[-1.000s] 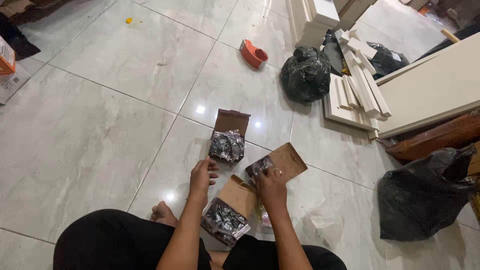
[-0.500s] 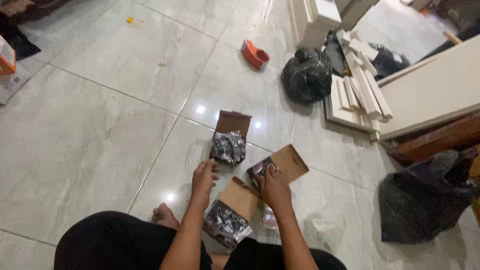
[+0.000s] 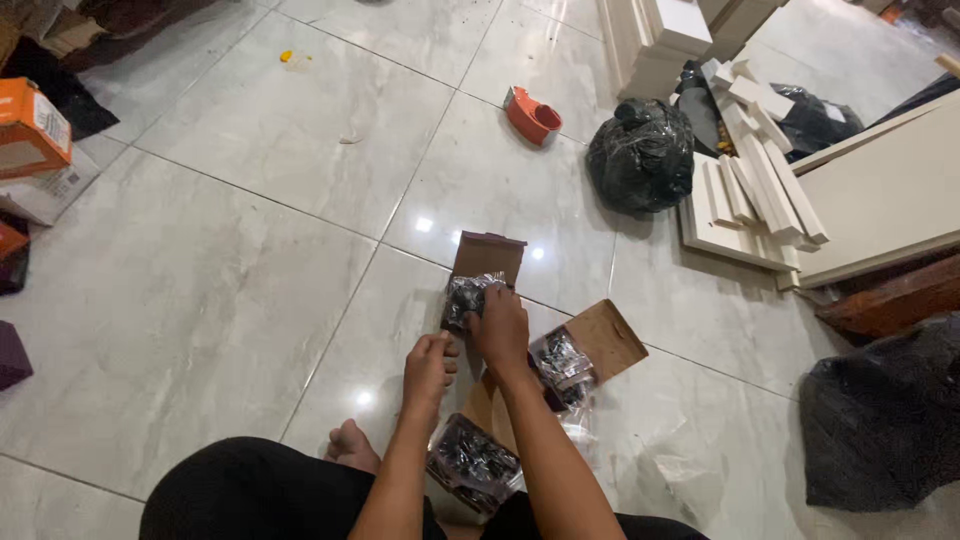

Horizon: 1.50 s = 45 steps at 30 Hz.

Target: The person picks up metal hardware components and places them into small cardboard boxes while sitting on the floor. They fold and secure the boxes after filling them.

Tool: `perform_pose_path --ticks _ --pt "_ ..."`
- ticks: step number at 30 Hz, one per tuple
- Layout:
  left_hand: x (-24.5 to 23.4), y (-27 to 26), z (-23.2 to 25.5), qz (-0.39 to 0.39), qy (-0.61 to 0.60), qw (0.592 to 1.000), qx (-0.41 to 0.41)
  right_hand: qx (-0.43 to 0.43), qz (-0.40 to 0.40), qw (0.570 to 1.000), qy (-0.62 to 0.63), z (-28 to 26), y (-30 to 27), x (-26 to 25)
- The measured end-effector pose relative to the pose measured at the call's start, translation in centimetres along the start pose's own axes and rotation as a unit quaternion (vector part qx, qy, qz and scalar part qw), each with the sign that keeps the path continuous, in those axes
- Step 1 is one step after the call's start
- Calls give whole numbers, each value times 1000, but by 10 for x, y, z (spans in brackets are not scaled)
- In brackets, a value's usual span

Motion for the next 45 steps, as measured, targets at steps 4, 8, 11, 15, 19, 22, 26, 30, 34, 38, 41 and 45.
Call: perform_pose_path --ticks 4,8,11,15,19,22,26,30,34,38,41,45 --pt "3 -13 12 -3 -4 1000 -10 39 2 989 143 7 -7 -6" --pt "7 -14 13 -8 12 1000 1 130 12 932 339 38 -9 -3" --pt "6 -5 2 -18 -1 1000 15 163 38 864 475 79 -22 -11" --pt "7 -22 14 -36 -4 999 17 168 86 863 468 136 -50 -42" --pt "10 -15 4 -41 18 998 35 195 83 949 232 167 -79 -48" --pt "10 -13 0 -45 34 997 45 105 22 988 112 174 -98 6" --pt "3 -30 8 -45 54 997 29 37 7 989 143 174 -123 16" --pt "-5 -27 1 -50 85 995 33 92 70 973 198 170 -133 -13" --pt "-30 -2 -28 -93 271 957 42 248 96 922 280 183 -154 -25" --pt "-25 -61 12 -198 451 870 -5 239 149 900 334 144 -173 -74" --pt "-31 -93 24 -187 485 854 -21 123 200 917 323 86 -193 -65" --pt "-55 -53 0 -151 433 888 -29 20 65 962 266 -3 -219 -18"
Point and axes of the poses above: each hand's wrist, its own y-axis towards the middle knuckle, its own x-axis out of the palm, z = x × y, the point moved 1 cm from there along y, towards the middle knuckle, and after that the axes turned 13 degrees about -y, right-handed, at the moved point
